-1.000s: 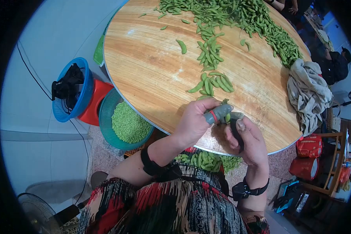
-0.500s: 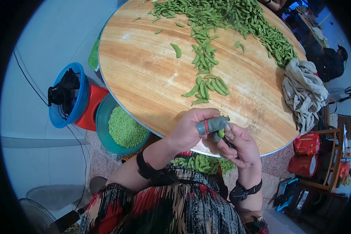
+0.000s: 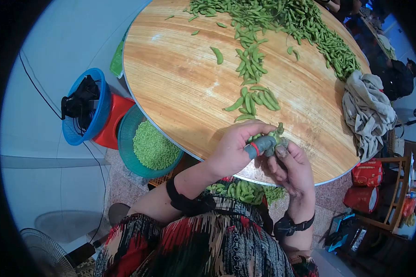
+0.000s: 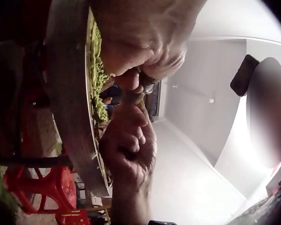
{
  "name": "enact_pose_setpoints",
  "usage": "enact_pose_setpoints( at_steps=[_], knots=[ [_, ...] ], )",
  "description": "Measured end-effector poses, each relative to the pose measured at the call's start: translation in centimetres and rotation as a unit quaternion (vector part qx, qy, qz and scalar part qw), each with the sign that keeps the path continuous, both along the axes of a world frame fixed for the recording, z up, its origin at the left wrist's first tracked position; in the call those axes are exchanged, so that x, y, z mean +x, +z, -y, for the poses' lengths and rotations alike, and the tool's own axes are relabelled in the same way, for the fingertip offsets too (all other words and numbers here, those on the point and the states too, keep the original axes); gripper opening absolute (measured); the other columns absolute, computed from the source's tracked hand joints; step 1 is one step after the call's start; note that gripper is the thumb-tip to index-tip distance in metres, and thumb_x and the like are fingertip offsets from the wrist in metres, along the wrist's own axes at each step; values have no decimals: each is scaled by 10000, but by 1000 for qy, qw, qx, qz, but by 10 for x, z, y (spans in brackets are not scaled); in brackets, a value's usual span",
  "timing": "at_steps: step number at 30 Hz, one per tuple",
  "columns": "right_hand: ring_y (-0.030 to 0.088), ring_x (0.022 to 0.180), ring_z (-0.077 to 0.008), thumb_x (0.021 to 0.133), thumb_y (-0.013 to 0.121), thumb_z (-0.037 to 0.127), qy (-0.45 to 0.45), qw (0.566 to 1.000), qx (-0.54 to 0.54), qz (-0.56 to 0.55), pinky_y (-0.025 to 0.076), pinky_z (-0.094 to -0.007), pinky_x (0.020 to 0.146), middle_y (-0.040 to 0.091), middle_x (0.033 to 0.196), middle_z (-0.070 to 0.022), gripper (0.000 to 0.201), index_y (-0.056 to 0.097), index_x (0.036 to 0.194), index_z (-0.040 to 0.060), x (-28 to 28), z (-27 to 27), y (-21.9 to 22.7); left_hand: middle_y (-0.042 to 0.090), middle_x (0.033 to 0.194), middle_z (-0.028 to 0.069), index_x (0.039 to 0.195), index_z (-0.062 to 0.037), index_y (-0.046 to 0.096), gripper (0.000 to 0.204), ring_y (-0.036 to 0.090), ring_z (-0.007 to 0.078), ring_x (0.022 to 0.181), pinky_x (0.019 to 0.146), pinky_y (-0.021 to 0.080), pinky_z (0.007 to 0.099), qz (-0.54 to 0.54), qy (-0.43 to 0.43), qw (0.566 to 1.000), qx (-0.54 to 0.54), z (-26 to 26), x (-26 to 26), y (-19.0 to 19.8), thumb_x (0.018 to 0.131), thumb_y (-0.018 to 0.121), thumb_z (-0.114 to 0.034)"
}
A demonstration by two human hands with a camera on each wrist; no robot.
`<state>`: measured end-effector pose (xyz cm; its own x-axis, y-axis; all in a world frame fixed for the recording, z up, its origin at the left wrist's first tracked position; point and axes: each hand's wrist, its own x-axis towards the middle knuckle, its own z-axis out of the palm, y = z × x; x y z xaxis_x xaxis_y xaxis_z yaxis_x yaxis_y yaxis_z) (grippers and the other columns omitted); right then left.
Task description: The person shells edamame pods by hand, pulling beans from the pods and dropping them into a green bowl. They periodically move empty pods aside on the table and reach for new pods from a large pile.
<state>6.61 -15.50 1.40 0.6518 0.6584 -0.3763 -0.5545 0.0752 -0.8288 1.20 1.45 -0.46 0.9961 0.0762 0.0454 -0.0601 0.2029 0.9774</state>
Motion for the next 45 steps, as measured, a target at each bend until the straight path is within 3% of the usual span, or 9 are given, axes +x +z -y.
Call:
enact_pose_setpoints(
  at_steps=[2, 12, 15, 18, 21, 33, 36, 38, 45],
  knots=[
    [417, 492, -21, 909, 507, 165, 33, 996, -51, 70, 351, -171, 444, 544, 681, 10, 152, 536, 908, 16, 2, 1, 0, 583, 949, 78, 1177, -9, 512, 400, 577, 171, 823, 745, 463, 269, 172, 50, 951, 252, -4, 2, -7, 785, 585, 22],
    [537, 744, -69, 840, 552, 12, -90, 948, -86, 292, 444, -205, 668, 576, 853, -7, 212, 533, 1049, -11, 4, -13, 9, 569, 935, 137, 1227, -28, 469, 565, 589, 265, 845, 752, 487, 334, 168, 14, 929, 329, 1, -9, 17, 681, 585, 63],
    [556, 703, -84, 836, 548, 12, -61, 994, 85, -32, 461, -223, 632, 588, 867, -20, 216, 533, 1051, -12, 8, -3, -3, 567, 944, 145, 1219, -26, 462, 569, 595, 272, 833, 748, 494, 337, 270, -23, 865, 422, -4, -9, 10, 669, 583, 57],
    [580, 677, -115, 814, 564, 12, -16, 949, 277, -153, 480, -263, 612, 602, 869, -36, 219, 555, 1032, -9, 10, 5, -3, 569, 901, 116, 1138, -39, 501, 457, 591, 213, 754, 637, 492, 277, 288, 48, 889, 352, -7, -8, 9, 701, 576, 74],
    [600, 678, -134, 796, 579, 37, 348, 877, 36, 330, 478, -265, 638, 618, 770, -50, 187, 606, 979, 7, 16, 18, 21, 545, 809, 58, 1006, -52, 523, 230, 528, 119, 635, 505, 412, 195, 27, 96, 992, -73, -25, -8, 12, 786, 571, -5],
    [561, 750, -414, 764, 615, 135, 22, 692, -398, 602, 462, -415, 655, 595, 785, -243, 166, 564, 860, 10, 73, -42, -2, 500, 740, 1, 1083, -2, 521, 222, 429, 47, 571, 441, 298, 139, -87, -17, 944, -317, -31, -15, 17, 874, 509, -74],
    [595, 708, -332, 757, 620, 115, 27, 720, -385, 577, 459, -380, 624, 623, 760, -183, 178, 571, 882, -2, 70, -32, -9, 503, 764, -10, 1122, -15, 524, 272, 422, 34, 598, 448, 273, 132, -139, 8, 956, -259, -32, -19, 20, 853, 547, -54],
    [561, 642, -171, 765, 630, 114, -51, 918, -212, 332, 430, -299, 553, 607, 723, -68, 168, 582, 879, 1, 61, -25, -4, 508, 770, -11, 1108, -23, 538, 259, 417, 31, 596, 448, 265, 135, -112, 4, 961, -253, -27, -17, 14, 852, 553, -59],
    [400, 560, -33, 825, 623, 177, 16, 993, -81, 89, 291, -163, 462, 486, 686, 17, 259, 517, 1016, 38, 25, -9, 20, 523, 776, -37, 975, -48, 584, 131, 383, 6, 559, 450, 233, 144, -112, -28, 947, -301, -5, 13, 16, 847, 561, -57]
  ],
)
